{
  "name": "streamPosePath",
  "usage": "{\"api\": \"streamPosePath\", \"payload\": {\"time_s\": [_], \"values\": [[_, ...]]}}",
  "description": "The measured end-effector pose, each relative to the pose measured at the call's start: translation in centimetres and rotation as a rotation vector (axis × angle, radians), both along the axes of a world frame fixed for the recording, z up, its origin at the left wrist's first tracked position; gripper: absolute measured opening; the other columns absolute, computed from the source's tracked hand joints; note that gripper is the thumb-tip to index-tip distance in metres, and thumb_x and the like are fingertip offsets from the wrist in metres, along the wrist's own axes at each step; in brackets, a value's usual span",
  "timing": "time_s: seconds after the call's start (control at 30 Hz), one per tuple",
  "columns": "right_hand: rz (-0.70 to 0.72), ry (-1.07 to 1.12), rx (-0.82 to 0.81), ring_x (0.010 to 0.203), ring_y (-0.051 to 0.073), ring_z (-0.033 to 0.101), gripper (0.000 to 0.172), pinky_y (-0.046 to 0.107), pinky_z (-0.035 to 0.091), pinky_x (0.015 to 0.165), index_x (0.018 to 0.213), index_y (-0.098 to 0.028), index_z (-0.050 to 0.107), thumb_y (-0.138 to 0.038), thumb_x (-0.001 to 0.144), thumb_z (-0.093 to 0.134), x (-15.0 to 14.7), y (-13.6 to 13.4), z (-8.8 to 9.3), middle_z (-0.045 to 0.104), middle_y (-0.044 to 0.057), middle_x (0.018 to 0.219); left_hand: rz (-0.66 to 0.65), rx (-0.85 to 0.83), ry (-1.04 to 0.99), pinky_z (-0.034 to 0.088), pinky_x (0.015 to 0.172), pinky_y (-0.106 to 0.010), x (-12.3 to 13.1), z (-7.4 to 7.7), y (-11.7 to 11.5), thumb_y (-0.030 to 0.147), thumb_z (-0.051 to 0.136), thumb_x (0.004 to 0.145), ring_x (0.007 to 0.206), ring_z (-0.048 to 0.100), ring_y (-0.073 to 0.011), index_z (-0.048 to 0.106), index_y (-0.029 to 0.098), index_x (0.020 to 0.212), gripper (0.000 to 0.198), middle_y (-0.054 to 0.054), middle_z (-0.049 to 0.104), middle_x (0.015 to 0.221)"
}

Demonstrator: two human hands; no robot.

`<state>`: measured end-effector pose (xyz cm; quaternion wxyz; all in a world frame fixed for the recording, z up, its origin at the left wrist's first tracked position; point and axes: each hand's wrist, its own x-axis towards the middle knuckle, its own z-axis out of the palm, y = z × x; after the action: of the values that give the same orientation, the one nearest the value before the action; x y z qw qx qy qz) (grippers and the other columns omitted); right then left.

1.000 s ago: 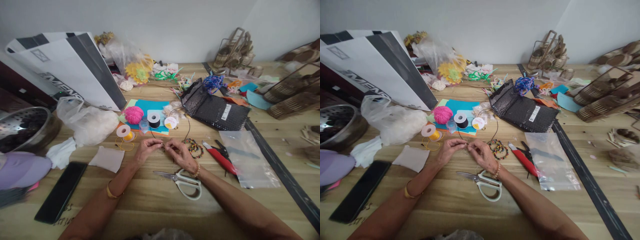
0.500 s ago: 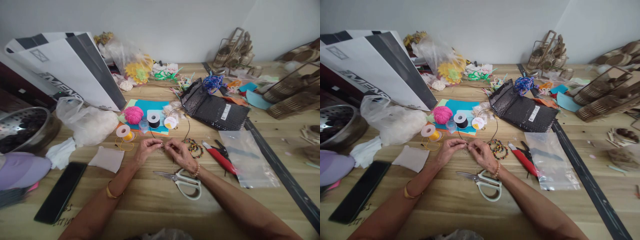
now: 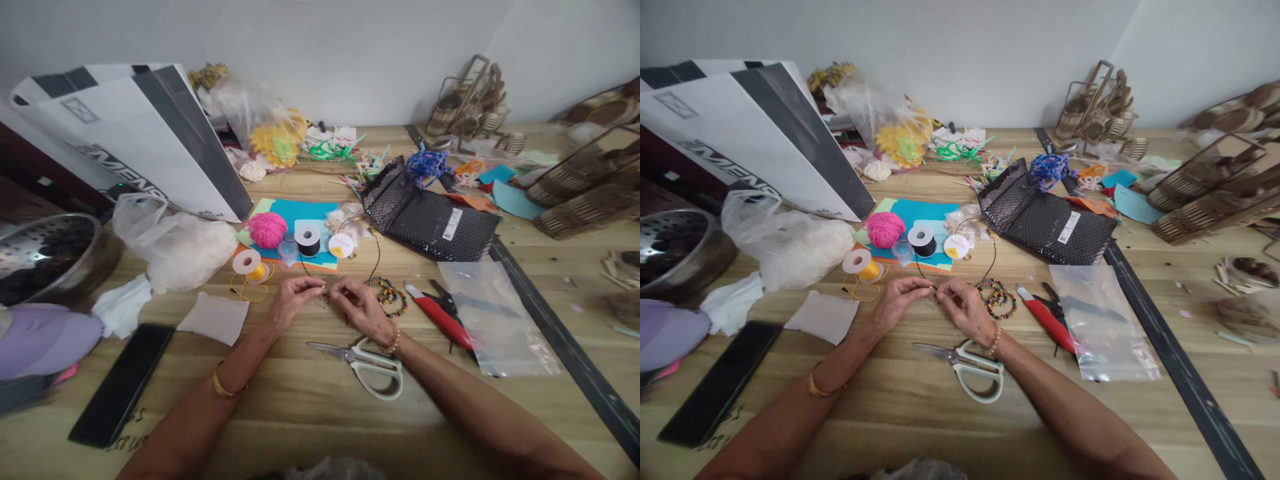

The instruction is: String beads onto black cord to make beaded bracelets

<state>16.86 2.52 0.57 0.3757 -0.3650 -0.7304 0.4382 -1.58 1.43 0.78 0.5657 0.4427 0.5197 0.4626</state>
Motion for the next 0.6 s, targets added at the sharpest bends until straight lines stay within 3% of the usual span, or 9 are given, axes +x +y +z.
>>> {"api": "streamPosePath", "payload": {"time_s": [0.6], "values": [[0.0,0.007,0.003,0.064,0.013,0.052,0.022,0.024,0.04,0.059,0.079,-0.015,0.062,-0.031,0.09,0.052,-0.09,-0.03,0.41,0.059,0.002,0.07,-0.034,0.011,0.017,0.053,0.079,-0.032,0.17,0.59,-0.19,0.026,0.078,0.063,0.079,0.069,-0.0195,0.074,0.015,0.079,0.02,-0.005,0.077,0.082]]}}
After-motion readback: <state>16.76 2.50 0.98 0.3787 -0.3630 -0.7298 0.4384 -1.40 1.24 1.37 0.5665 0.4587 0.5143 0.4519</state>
